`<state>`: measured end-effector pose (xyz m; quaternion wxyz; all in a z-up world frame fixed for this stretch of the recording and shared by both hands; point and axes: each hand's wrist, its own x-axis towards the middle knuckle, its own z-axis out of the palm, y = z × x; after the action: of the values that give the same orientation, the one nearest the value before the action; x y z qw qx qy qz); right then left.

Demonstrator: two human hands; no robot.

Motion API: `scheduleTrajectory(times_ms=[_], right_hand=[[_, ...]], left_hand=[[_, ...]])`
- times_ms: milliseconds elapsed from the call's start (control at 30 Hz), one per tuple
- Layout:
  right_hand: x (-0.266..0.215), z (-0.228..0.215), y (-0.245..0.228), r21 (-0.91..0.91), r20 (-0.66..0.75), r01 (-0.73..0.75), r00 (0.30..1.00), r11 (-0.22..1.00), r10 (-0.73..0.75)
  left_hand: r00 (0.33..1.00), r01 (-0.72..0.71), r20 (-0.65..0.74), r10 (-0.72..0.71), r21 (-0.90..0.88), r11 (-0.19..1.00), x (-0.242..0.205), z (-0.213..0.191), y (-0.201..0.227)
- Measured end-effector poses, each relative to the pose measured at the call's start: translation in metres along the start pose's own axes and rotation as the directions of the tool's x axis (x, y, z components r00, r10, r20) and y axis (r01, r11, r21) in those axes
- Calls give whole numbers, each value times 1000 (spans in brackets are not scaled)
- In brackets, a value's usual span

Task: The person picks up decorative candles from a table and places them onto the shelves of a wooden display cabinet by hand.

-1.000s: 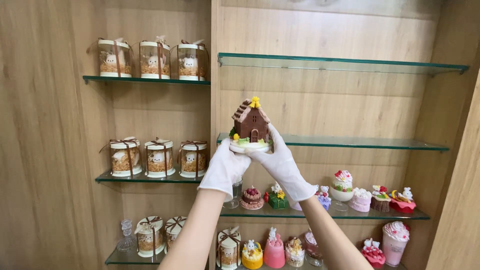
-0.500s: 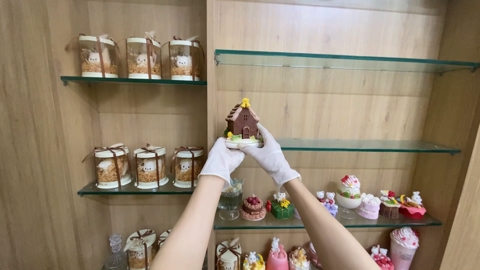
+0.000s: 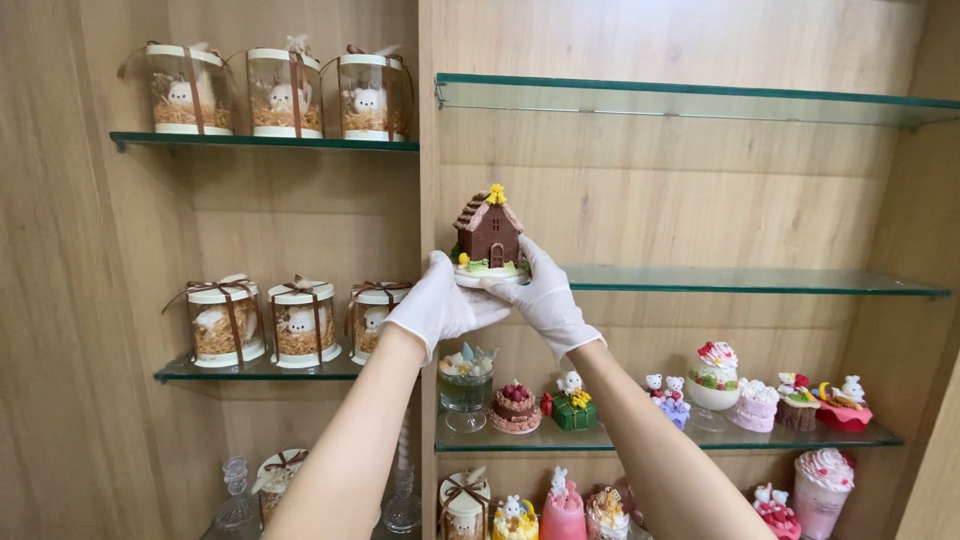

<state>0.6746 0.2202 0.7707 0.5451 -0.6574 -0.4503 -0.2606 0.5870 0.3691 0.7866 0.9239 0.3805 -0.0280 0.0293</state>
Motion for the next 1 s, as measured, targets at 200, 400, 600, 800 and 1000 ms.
scheduleTrajectory(times_ms=[200, 400, 600, 800, 1000], right_hand=[[2, 11, -11, 52, 21, 15, 1000, 999, -16], [13, 15, -19, 203, 109, -209, 976, 957, 190], [33, 16, -9, 69, 53, -249, 968, 966, 246], [39, 23, -5, -18, -9, -266, 964, 964, 266], [40, 26, -4, -89, -34, -270, 963, 959, 268]], left_hand=[[997, -78, 45, 69, 268, 960, 17, -40, -7], [876, -280, -83, 475, 714, 641, 21, -49, -47], [662, 103, 131, 738, 959, -262, -31, -31, -102], [727, 210, 67, 684, 926, -314, -19, -30, -97], [737, 240, 39, 675, 919, -314, 0, -36, -95]])
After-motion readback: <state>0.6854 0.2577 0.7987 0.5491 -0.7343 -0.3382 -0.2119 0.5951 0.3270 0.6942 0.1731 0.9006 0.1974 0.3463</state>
